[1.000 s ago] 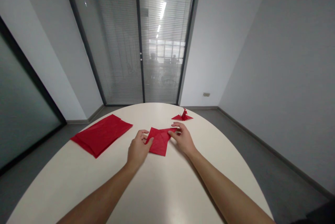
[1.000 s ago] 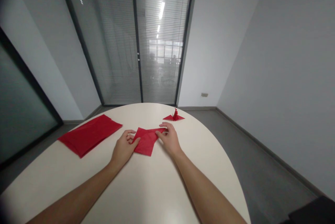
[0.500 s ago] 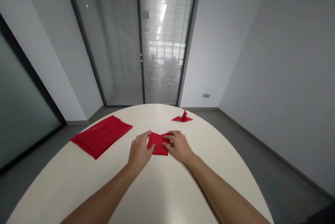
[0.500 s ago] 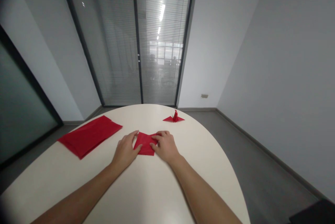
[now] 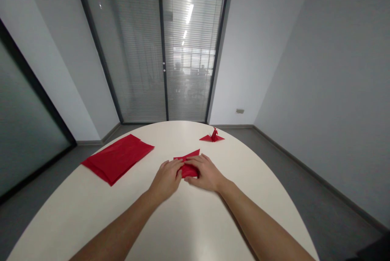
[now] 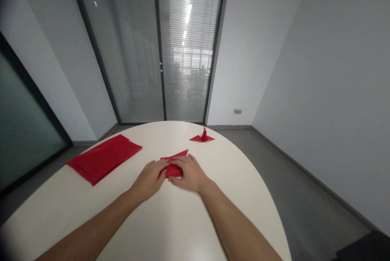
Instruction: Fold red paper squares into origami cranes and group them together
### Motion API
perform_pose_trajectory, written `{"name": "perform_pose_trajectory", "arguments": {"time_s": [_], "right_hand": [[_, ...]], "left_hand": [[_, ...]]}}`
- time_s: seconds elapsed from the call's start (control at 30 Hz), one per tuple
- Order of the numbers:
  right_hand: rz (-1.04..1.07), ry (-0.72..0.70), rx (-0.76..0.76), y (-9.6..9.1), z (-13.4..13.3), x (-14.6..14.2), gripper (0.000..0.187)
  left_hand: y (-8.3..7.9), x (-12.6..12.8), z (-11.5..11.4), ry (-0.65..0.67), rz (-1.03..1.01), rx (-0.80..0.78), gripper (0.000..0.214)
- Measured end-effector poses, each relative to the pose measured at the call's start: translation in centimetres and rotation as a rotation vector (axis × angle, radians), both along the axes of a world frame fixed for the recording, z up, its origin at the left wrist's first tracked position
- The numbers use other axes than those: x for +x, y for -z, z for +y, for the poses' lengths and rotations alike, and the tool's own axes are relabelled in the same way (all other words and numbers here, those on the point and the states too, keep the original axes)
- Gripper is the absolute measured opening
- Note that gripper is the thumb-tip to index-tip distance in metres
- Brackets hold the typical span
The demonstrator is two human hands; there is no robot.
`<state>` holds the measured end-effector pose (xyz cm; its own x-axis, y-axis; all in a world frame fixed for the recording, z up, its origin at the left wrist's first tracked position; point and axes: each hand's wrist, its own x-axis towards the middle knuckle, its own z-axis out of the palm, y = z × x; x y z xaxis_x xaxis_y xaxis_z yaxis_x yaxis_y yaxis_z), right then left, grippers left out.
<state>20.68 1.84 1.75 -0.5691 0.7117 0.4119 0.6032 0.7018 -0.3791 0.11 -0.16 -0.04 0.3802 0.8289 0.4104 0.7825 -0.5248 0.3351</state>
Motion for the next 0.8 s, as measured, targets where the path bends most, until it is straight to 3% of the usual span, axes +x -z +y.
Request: {"name": "perform_pose_trajectory", "arguments": {"time_s": [0.13,0.27,0.53,0.8], "right_hand": [[0.033,-0.039,-0.009,-0.09,-0.11,-0.11,0.054],[0.051,-0.061,-0.044,-0.18,0.02,0.07,0.04],[0.06,-0.041,-0.001,-0.35,0.18,0.31,0.013],[0.127,-0.015,0.013,0.18,0.77,0.41,0.011]], "left_hand": [[-0.68,0.08,-0.55,0.022,-0.03,0.018,0.039],[-0.78,-0.05,-0.76,0.029,-0.054,0.031,0.042],[-0.93,0.09,-0.88,-0.041,-0.06,0.057,0.023],[-1.09,0.19,-0.99,-0.023,-0.082,0.061,0.02]]}}
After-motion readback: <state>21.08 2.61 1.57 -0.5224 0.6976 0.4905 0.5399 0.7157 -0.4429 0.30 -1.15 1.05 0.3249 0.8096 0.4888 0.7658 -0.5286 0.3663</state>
